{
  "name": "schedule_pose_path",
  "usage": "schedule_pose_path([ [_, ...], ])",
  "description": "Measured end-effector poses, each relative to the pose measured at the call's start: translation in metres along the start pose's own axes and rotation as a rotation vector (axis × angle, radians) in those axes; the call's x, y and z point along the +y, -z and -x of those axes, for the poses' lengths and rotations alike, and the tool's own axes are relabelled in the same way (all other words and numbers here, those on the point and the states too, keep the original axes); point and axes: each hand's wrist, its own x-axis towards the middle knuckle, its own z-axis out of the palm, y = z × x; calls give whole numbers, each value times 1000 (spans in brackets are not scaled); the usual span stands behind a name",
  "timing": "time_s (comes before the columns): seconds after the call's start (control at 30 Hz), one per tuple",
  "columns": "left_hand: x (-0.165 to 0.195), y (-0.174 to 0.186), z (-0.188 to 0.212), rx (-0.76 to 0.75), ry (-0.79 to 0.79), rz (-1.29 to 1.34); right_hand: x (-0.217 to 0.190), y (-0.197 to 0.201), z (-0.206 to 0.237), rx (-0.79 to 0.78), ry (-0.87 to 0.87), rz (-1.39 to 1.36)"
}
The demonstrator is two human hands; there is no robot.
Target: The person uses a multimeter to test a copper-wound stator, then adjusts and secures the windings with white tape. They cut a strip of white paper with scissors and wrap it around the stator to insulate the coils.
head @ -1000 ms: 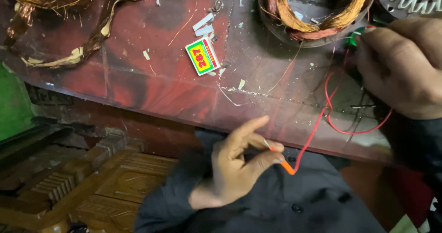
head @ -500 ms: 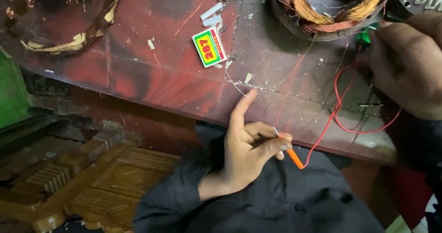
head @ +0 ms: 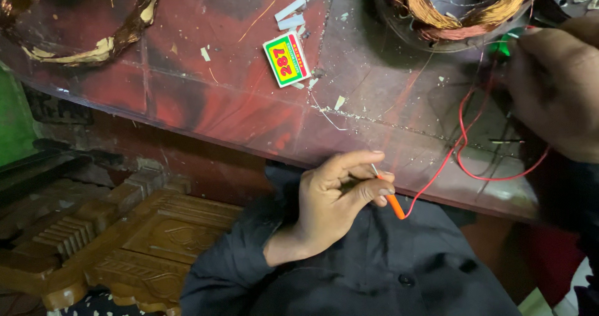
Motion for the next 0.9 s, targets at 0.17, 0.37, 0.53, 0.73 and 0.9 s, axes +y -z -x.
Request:
schedule_pose_path([
  [0.17, 1, 0, 2, 18, 96, 50, -2, 2, -4, -20, -19, -36],
  [0.37, 3, 1, 7, -67, -6, 167, -5, 8, -9, -25, 42, 43],
  [0.53, 1, -3, 4, -55, -12, 175, -5, 1, -5, 38, 0, -50],
  [0.73, 3, -2, 2, -28, -13, 154, -5, 1, -1, 70, 5, 2],
  [0.9, 1, 0, -1, -21, -27, 148, -2, 2, 4, 69, -41, -28],
])
